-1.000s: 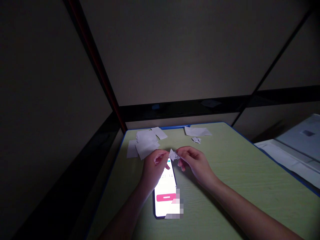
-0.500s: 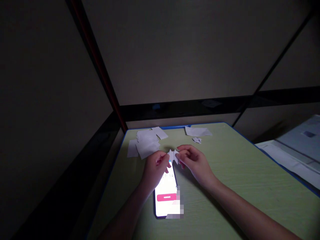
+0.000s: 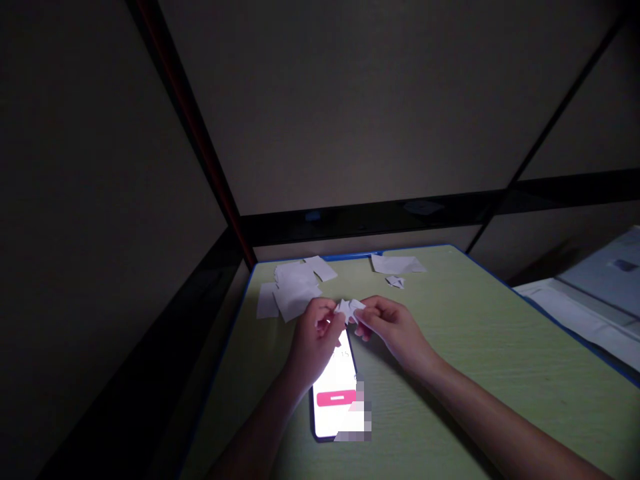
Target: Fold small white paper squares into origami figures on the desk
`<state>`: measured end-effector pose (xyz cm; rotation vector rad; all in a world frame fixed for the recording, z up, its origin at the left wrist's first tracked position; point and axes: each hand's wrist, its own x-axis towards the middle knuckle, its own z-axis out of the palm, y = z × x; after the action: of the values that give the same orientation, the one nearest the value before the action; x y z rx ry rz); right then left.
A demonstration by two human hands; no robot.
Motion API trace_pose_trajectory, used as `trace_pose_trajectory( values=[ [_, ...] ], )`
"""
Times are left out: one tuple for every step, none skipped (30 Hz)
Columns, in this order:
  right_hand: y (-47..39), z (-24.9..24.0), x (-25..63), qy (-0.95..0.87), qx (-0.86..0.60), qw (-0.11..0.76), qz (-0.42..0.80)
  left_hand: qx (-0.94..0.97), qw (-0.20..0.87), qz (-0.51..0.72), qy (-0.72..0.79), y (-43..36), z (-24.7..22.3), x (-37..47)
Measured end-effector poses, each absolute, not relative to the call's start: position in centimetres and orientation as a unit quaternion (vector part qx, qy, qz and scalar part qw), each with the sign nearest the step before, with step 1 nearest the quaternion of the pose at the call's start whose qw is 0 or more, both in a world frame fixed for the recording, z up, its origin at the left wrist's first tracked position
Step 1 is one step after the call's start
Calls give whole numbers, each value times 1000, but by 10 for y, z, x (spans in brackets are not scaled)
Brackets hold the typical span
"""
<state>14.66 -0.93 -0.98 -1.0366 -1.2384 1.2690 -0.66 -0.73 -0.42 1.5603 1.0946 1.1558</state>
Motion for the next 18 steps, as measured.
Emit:
trace_pose_trajectory(
  values=[
    [-9,-10,147,-517,-433,516,528,630,435,471,439,-8,-5,-7],
    [-10,-10,147,-520,-435,513,527,632,426,473,442,-8,-5,-7],
    [-10,-10,147,-525,-436,510,524,636,417,472,446,-8,-6,-8],
    [-11,-9,146,-533,-436,506,519,641,408,469,450,-7,-6,-8],
    [-12,-9,146,-545,-434,501,513,646,400,466,453,-7,-6,-8],
    [-12,-8,146,-560,-430,495,507,650,393,465,454,-7,-6,-8],
    [-13,-8,145,-573,-428,488,500,654,386,466,454,-6,-6,-7],
    [-14,-7,145,-584,-428,481,494,659,379,464,454,-6,-6,-7],
    [-14,-6,145,-593,-430,474,489,666,373,461,453,-6,-6,-7],
    [-15,-5,146,-600,-433,468,484,672,368,455,453,-6,-5,-6],
    [-15,-4,146,-604,-435,466,477,678,364,449,454,-6,-5,-6],
    [-15,-2,146,-609,-438,467,468,681,360,446,455,-6,-4,-7],
    [-15,-1,147,-614,-439,469,457,681,359,445,457,-6,-4,-7],
    [-15,0,147,-619,-441,473,446,677,360,449,459,-5,-4,-7],
    [-15,1,148,-622,-442,477,435,669,363,456,461,-4,-4,-8],
    [-14,2,148,-624,-443,480,428,659,369,465,462,-3,-5,-8],
    [-14,2,149,-625,-442,482,426,648,378,473,462,-2,-5,-9],
    [-14,2,149,-625,-441,482,428,636,388,481,462,-1,-6,-9]
  ],
)
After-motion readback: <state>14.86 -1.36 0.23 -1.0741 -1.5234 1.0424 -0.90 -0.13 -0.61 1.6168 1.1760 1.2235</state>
